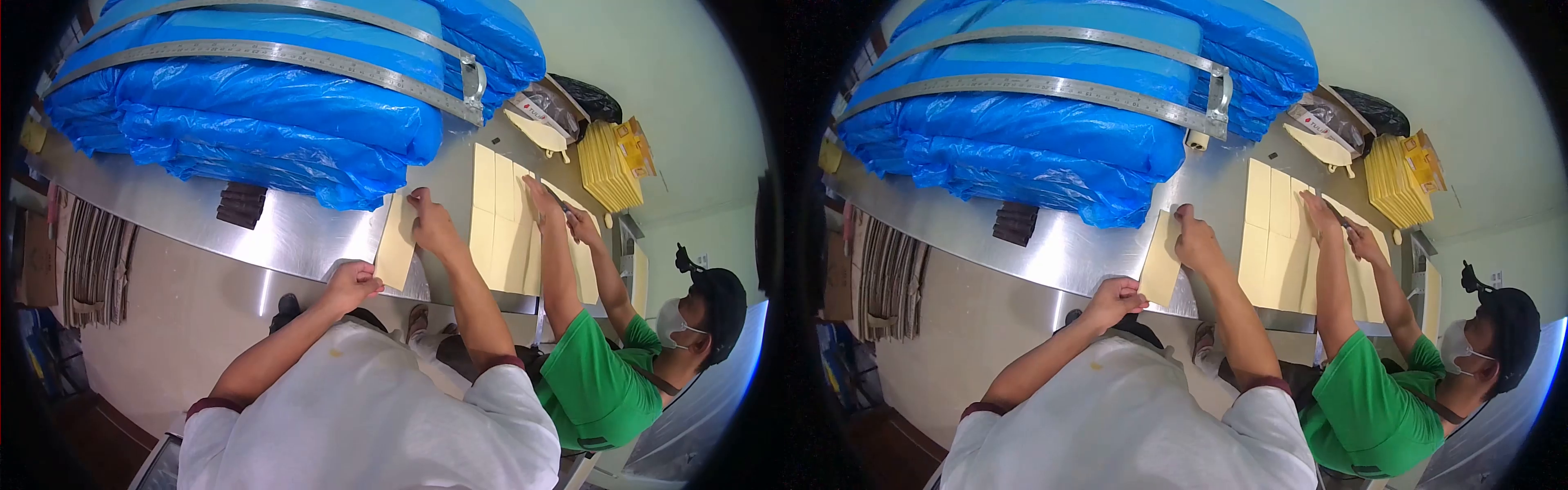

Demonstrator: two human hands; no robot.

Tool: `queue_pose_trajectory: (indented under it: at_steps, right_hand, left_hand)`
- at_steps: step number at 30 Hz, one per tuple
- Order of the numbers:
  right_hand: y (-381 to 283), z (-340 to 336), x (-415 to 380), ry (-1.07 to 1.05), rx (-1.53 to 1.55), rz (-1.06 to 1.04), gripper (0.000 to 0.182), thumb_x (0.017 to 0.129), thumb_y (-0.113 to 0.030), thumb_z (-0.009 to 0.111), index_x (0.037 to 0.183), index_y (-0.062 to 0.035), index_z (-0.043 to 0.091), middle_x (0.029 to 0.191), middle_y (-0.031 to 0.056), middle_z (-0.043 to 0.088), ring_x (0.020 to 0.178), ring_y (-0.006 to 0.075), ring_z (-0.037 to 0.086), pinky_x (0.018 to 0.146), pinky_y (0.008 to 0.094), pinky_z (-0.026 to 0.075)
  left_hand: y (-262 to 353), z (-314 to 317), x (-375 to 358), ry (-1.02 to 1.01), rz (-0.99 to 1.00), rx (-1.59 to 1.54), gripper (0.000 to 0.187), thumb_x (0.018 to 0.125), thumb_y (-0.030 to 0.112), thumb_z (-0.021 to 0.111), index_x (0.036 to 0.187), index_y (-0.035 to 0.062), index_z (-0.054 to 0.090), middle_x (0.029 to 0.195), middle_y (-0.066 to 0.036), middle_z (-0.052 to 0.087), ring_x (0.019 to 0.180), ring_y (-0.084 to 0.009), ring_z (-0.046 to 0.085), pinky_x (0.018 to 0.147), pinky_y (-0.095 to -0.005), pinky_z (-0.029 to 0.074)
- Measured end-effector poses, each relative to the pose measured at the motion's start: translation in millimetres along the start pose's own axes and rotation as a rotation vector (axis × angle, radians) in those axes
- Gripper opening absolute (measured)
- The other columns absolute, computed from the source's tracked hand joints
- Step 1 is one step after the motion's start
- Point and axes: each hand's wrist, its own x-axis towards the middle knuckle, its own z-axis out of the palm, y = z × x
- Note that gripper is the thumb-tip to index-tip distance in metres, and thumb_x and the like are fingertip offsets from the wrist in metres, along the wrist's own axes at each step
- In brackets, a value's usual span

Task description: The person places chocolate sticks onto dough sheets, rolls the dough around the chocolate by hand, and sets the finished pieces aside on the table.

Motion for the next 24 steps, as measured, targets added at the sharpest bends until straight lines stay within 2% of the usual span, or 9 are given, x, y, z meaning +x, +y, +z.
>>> queue_pose_trajectory:
  at_steps: [3, 12, 16, 20, 23, 24]
  right_hand:
    - [-3.3, -4.4, 4.1, -0.011, 0.005, 0.033, 0.051, 0.075, 0.009, 0.049, 0.125, 0.0033, 0.04, 0.105, 0.0313, 0.069, 0.097, 0.0502, 0.066, 0.089, 0.0544, 0.05]
    - [-10.8, 1.8, 13.7, 0.02, 0.011, -0.046, 0.048, 0.075, 0.009, 0.048, 0.122, 0.0033, 0.041, 0.105, 0.0347, 0.067, 0.093, 0.0517, 0.065, 0.087, 0.0559, 0.051]
    - [-20.3, 9.5, 12.9, -0.021, -0.026, -0.015, 0.047, 0.076, 0.009, 0.047, 0.122, 0.004, 0.042, 0.102, 0.0355, 0.067, 0.092, 0.0522, 0.066, 0.086, 0.057, 0.051]
    - [-27.0, 1.6, 17.8, 0.006, -0.043, -0.011, 0.045, 0.078, 0.007, 0.047, 0.123, 0.0043, 0.044, 0.094, 0.035, 0.067, 0.088, 0.0521, 0.066, 0.083, 0.0581, 0.051]
    - [-26.9, 15.9, 17.7, -0.038, -0.159, 0.011, 0.051, 0.079, 0.003, 0.05, 0.129, 0.0052, 0.042, 0.086, 0.0322, 0.067, 0.081, 0.051, 0.066, 0.08, 0.059, 0.052]
    - [-28.2, 16.9, 19.6, -0.067, -0.135, 0.029, 0.055, 0.079, 0.001, 0.051, 0.133, 0.0059, 0.04, 0.087, 0.0318, 0.067, 0.081, 0.0502, 0.066, 0.08, 0.0596, 0.051]
  left_hand:
    - [0.0, -2.5, -0.9, -0.007, 0.002, -0.002, 0.028, 0.096, 0.006, 0.066, 0.12, -0.0071, 0.062, 0.105, -0.013, 0.072, 0.094, -0.0171, 0.071, 0.085, -0.0305, 0.058]
    - [0.6, -13.3, -16.5, 0.03, -0.045, -0.024, 0.031, 0.095, 0.003, 0.065, 0.124, -0.006, 0.061, 0.107, -0.014, 0.072, 0.096, -0.0185, 0.071, 0.087, -0.0314, 0.058]
    - [-10.0, -24.2, -26.5, 0.01, -0.025, -0.049, 0.03, 0.096, 0.004, 0.065, 0.124, -0.0044, 0.06, 0.11, -0.015, 0.072, 0.099, -0.0185, 0.07, 0.088, -0.0307, 0.057]
    - [-19.1, -42.5, -32.6, 0.009, 0.152, 0.001, 0.03, 0.096, 0.005, 0.065, 0.125, -0.0034, 0.059, 0.11, -0.012, 0.071, 0.1, -0.0152, 0.068, 0.087, -0.0282, 0.055]
    - [2.3, -64.6, -56.5, 0.144, 0.241, 0.029, 0.029, 0.096, 0.005, 0.066, 0.124, -0.0021, 0.06, 0.108, -0.008, 0.071, 0.097, -0.0118, 0.066, 0.084, -0.0261, 0.052]
    - [6.9, -79.5, -62.5, 0.202, 0.337, 0.077, 0.024, 0.097, 0.006, 0.066, 0.12, 0.0005, 0.064, 0.107, -0.005, 0.071, 0.095, -0.0098, 0.065, 0.083, -0.0255, 0.051]
